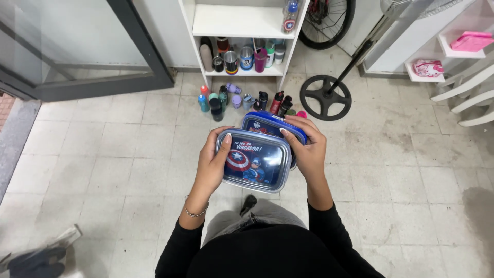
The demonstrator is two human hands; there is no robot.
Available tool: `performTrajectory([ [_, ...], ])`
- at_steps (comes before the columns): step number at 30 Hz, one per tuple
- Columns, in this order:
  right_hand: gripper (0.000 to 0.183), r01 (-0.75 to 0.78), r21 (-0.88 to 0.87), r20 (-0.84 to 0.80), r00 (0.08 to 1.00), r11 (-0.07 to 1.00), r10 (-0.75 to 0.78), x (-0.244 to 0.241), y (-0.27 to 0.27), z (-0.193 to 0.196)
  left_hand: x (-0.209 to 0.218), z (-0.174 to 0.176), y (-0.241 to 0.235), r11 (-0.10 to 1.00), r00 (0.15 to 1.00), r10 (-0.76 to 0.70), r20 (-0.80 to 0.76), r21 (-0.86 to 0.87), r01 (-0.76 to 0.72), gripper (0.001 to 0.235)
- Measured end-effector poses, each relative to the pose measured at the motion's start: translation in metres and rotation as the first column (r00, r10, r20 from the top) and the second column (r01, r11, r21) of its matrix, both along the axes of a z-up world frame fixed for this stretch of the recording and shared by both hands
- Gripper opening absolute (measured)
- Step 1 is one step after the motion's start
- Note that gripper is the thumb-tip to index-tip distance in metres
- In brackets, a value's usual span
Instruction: Stocking and organizing water bottles and lunch boxes on retail display shelves
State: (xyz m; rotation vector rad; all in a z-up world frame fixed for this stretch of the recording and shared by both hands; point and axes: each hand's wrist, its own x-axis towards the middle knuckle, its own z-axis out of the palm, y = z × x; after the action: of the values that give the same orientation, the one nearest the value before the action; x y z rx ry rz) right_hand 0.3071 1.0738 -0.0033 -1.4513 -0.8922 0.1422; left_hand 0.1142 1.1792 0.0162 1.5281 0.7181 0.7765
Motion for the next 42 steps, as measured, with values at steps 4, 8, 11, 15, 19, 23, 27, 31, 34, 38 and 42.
performTrajectory([
  [4, 0.023, 0.023, -0.029, 0.042, 0.999, 0.999, -0.022, 0.042, 0.052, 0.006, 0.049, 0.008, 0.054, 1.0, 0.996, 0.006, -0.094, 0.028, -0.004, 0.038],
  [8, 0.023, 0.057, -0.06, -0.03, 0.998, 0.997, -0.059, 0.088, 0.101, -0.005, 0.099, -0.007, 0.116, 1.0, 0.993, -0.026, -0.117, 0.01, 0.027, 0.036],
  [11, 0.023, 0.123, -0.074, -0.056, 0.99, 0.99, -0.128, 0.124, 0.142, -0.014, 0.143, -0.021, 0.172, 0.998, 0.994, -0.036, -0.1, 0.039, 0.04, 0.035],
  [15, 0.023, 0.207, -0.12, -0.046, 0.976, 0.971, -0.213, 0.176, 0.202, -0.023, 0.201, -0.034, 0.255, 0.989, 0.996, -0.033, -0.077, 0.14, 0.043, 0.033],
  [19, 0.025, 0.318, -0.132, 0.002, 0.947, 0.939, -0.32, 0.233, 0.263, -0.033, 0.271, -0.064, 0.342, 0.978, 0.998, -0.028, -0.063, 0.203, 0.041, 0.032],
  [23, 0.024, 0.494, -0.135, 0.122, 0.869, 0.859, -0.48, 0.288, 0.313, -0.063, 0.345, -0.097, 0.41, 0.973, 1.0, -0.018, -0.024, 0.228, 0.023, 0.032],
  [27, 0.024, 0.599, -0.141, 0.21, 0.796, 0.788, -0.567, 0.346, 0.353, -0.129, 0.417, -0.159, 0.465, 0.968, 0.998, 0.05, 0.033, 0.244, -0.056, 0.032],
  [31, 0.026, 0.629, -0.108, 0.239, 0.768, 0.77, -0.594, 0.405, 0.398, -0.225, 0.489, -0.25, 0.519, 0.947, 0.993, 0.055, 0.101, 0.31, -0.084, 0.032],
  [34, 0.024, 0.635, -0.06, 0.287, 0.75, 0.77, -0.596, 0.439, 0.43, -0.29, 0.544, -0.324, 0.555, 0.92, 0.979, 0.038, 0.201, 0.374, -0.113, 0.031],
  [38, 0.023, 0.652, 0.014, 0.298, 0.721, 0.758, -0.625, 0.469, 0.458, -0.37, 0.613, -0.409, 0.594, 0.852, 0.947, 0.066, 0.314, 0.476, -0.217, 0.029],
  [42, 0.024, 0.656, 0.106, 0.356, 0.677, 0.747, -0.645, 0.489, 0.474, -0.435, 0.657, -0.468, 0.618, 0.806, 0.902, 0.025, 0.432, 0.525, -0.274, 0.03],
])
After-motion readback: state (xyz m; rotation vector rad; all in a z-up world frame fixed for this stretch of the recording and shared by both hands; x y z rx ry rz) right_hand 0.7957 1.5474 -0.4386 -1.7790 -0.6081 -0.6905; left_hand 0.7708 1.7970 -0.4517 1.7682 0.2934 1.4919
